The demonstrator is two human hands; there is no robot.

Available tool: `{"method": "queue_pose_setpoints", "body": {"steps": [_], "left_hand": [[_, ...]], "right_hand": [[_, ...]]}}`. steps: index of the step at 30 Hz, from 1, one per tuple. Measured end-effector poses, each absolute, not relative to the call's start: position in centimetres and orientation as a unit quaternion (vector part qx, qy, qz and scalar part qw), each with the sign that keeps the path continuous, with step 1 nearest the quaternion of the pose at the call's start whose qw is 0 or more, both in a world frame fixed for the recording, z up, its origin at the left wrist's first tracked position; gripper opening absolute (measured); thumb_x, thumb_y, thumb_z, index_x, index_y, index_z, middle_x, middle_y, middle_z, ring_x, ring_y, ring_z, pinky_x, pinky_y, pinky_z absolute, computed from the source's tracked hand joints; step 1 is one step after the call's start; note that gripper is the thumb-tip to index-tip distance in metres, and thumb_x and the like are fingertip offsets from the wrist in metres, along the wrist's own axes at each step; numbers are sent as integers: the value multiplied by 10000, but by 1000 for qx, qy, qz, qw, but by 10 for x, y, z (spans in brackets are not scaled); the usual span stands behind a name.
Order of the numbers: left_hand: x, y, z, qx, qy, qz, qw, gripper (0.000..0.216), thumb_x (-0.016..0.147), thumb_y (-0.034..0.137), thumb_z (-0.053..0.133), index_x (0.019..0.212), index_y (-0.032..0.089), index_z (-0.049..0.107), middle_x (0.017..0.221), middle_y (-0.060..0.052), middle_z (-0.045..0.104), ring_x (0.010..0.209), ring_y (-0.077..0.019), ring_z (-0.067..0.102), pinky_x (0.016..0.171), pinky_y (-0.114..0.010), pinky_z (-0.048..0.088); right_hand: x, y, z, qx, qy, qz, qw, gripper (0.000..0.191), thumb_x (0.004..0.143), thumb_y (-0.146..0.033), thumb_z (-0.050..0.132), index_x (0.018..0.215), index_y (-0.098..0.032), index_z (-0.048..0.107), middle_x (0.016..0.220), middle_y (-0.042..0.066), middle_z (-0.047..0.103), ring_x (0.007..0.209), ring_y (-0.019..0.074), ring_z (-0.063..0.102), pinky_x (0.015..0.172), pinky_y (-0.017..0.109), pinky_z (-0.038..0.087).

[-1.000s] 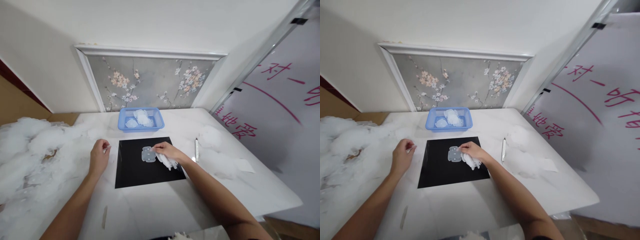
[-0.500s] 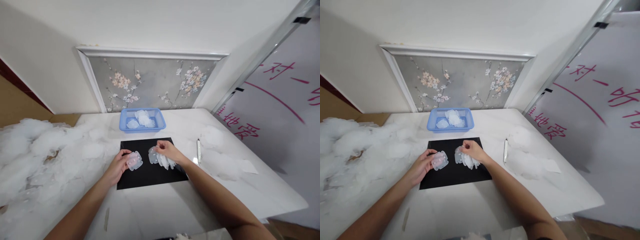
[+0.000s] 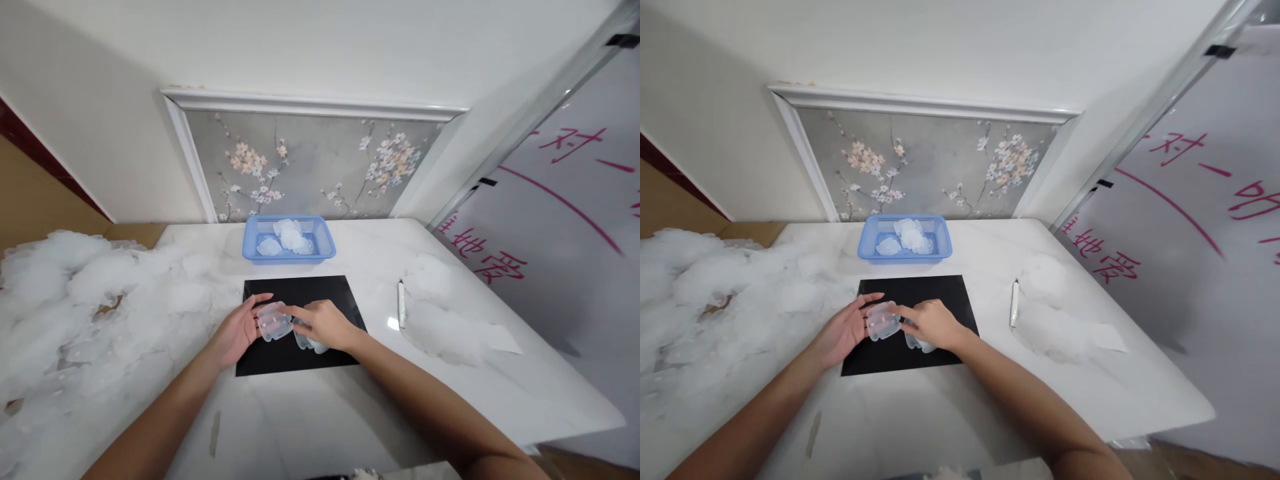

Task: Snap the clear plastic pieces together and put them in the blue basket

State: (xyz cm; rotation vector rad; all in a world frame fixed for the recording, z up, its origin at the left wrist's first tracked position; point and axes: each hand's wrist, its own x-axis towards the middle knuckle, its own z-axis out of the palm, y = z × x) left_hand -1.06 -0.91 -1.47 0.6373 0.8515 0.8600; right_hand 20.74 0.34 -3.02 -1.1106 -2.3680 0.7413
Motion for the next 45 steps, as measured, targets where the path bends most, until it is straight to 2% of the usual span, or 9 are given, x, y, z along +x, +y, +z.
{"method": "queue_pose_setpoints", "body": {"steps": [3, 9, 15, 21, 27, 33, 35, 40, 45], "left_hand": [[-14, -6, -16, 423, 452, 386, 684, 377, 883, 469, 522, 1125, 195, 616, 1184, -128, 667, 1050, -266, 639, 899, -409, 502], [-59, 21, -25, 693, 629, 317, 153, 270, 867, 230, 441, 998, 190, 672, 1101, -108, 682, 1081, -278, 578, 990, -446, 415], [-74, 28, -32, 703, 692, 161, 25, 324, 884, 199, 451, 1159, 193, 624, 1273, -137, 611, 1194, -319, 505, 966, -493, 396], [-69, 28, -25, 697, 680, 220, 54, 338, 810, 120, 515, 1103, 191, 667, 944, -80, 610, 936, -246, 609, 919, -445, 432], [-65, 21, -11, 668, 617, 405, 96, 195, 815, 330, 566, 854, 200, 705, 844, -34, 547, 779, -183, 586, 775, -337, 494], [-34, 3, -11, 508, 579, 404, 493, 406, 736, 565, 641, 877, 187, 591, 715, -3, 628, 544, -139, 565, 477, -256, 451], [-27, -1, -12, 461, 563, 377, 573, 458, 704, 573, 681, 924, 180, 595, 772, -28, 672, 597, -156, 608, 508, -267, 479], [-23, -4, -10, 428, 518, 356, 650, 470, 740, 485, 705, 1098, 191, 622, 1023, -89, 719, 923, -236, 679, 848, -380, 515], [-26, -1, -13, 372, 480, 364, 706, 429, 852, 468, 598, 1162, 171, 606, 1051, -129, 723, 994, -263, 675, 941, -423, 476]], "right_hand": [[208, 5, -29, -426, -767, 402, 262, 244, 890, -362, 535, 895, -201, 719, 629, 3, 583, 550, 115, 466, 559, 236, 319], [230, 21, -31, -485, -618, 580, 216, 352, 776, -463, 593, 658, -133, 629, 513, -21, 473, 468, 84, 374, 458, 226, 263], [245, 29, -32, -522, -610, 560, 205, 221, 752, -328, 602, 727, -127, 691, 502, -24, 491, 450, 78, 375, 438, 217, 249], [247, 30, -31, -547, -606, 544, 195, 217, 704, -169, 636, 909, -132, 695, 553, -12, 581, 451, 84, 430, 437, 202, 291], [246, 29, -25, -549, -615, 535, 184, 233, 729, -142, 619, 954, -126, 677, 577, -7, 603, 466, 87, 451, 463, 206, 318], [248, 30, -25, -546, -631, 522, 174, 235, 746, -152, 607, 969, -134, 678, 607, -7, 614, 493, 93, 469, 496, 213, 341], [248, 31, -27, -542, -633, 523, 179, 236, 740, -171, 618, 964, -133, 681, 609, -3, 618, 507, 103, 486, 504, 219, 351], [242, 34, -37, -539, -649, 478, 242, 178, 765, -299, 613, 811, -147, 693, 641, 8, 623, 550, 113, 497, 534, 231, 358], [233, 34, -46, -540, -621, 475, 310, 246, 728, -394, 632, 738, -153, 680, 595, -3, 597, 528, 107, 470, 503, 221, 338]]}}
